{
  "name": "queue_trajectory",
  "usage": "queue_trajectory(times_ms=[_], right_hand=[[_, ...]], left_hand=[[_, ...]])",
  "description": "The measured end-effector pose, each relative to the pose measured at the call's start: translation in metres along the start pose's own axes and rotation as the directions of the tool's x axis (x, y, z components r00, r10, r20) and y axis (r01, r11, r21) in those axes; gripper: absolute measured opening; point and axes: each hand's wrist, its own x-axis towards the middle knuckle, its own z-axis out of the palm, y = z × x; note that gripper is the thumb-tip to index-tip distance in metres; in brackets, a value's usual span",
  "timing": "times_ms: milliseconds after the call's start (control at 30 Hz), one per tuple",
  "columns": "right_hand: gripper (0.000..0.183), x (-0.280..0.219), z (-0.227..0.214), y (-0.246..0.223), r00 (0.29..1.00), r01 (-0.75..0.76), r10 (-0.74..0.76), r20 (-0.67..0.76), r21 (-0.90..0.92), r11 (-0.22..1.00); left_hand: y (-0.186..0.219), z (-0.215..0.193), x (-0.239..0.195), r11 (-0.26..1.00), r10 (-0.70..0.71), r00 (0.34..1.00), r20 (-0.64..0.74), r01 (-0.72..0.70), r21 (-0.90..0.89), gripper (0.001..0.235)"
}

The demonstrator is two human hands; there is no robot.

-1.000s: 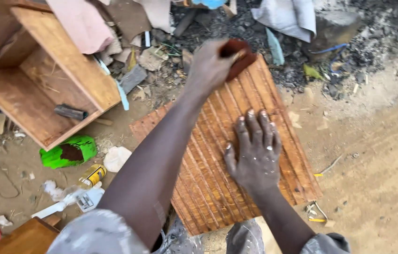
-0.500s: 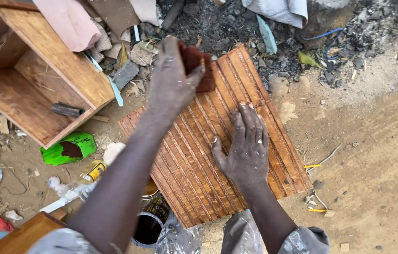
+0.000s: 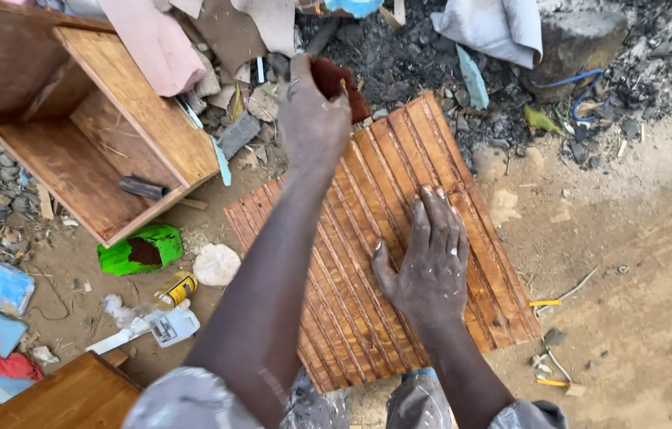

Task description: The person applies a dark stain to a wooden board using a cloth, then sands the surface with a sanding block. The person works on the board while sitting on the ground in an outdoor area.

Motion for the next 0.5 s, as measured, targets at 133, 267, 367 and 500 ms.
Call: queue_trajectory(times_ms=[133, 267, 367, 500], right_hand=[[0.079, -0.005, 0.003, 0.003, 1.000, 0.021, -0.022, 0.014, 0.012, 1.000], [0.086, -0.004, 0.024, 0.009, 0.991, 0.035, -0.034, 0.128, -0.002, 0.999], [0.086, -0.005, 0.020, 0.009, 0.994, 0.074, -0.074, 0.083, 0.002, 0.997], [0.072, -0.003, 0.013, 0.006, 0.998, 0.035, -0.042, 0.036, 0.167, 0.985]], left_hand=[[0.013, -0.014, -0.012, 0.977, 0.195, 0.972, 0.133, -0.204, 0.057, 0.047], [0.036, -0.001, -0.012, 0.751, 0.590, 0.691, 0.416, -0.660, 0.032, 0.044], [0.073, 0.028, -0.022, 0.717, 0.485, 0.502, 0.716, -0.697, 0.003, 0.030], [0.086, 0.061, -0.051, 0.421, 0.299, 0.473, 0.828, -0.845, 0.331, 0.026]])
